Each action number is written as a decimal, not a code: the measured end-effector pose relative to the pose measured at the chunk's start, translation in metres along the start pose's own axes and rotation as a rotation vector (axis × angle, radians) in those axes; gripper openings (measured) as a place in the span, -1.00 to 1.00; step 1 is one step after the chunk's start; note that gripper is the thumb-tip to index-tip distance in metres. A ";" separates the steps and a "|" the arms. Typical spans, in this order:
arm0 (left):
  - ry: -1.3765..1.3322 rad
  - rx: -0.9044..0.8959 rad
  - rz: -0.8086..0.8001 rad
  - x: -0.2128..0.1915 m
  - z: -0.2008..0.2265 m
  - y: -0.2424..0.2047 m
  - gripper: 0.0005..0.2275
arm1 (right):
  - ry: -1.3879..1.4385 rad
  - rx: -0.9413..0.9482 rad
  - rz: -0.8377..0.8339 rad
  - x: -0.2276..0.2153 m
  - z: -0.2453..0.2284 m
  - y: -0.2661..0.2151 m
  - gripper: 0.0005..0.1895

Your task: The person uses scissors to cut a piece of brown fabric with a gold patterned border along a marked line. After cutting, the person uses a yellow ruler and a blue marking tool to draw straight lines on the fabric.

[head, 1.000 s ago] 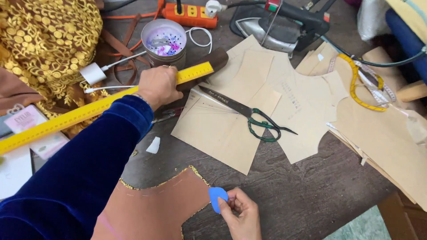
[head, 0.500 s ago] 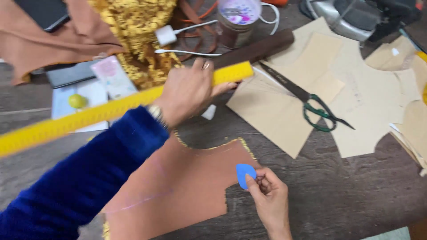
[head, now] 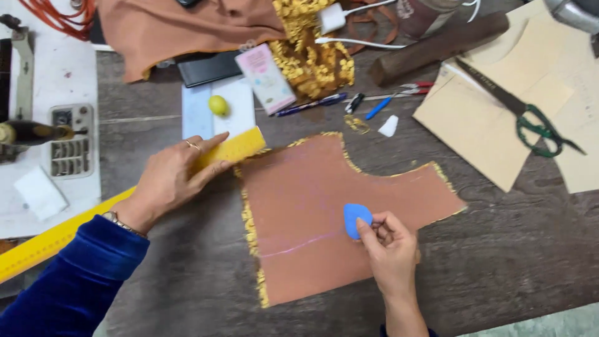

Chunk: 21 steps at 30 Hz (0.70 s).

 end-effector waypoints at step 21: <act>-0.221 0.176 0.043 0.026 -0.068 -0.013 -0.72 | -0.038 -0.069 0.098 0.141 0.008 -0.017 -0.90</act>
Point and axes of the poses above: each hand's wrist, its own y-axis towards the middle knuckle, its own x-axis out of the palm, z = x × y, the point moved 5 cm from there along y, towards the middle knuckle, and after that the axes turned 10 degrees about z, right-handed, at the moved point
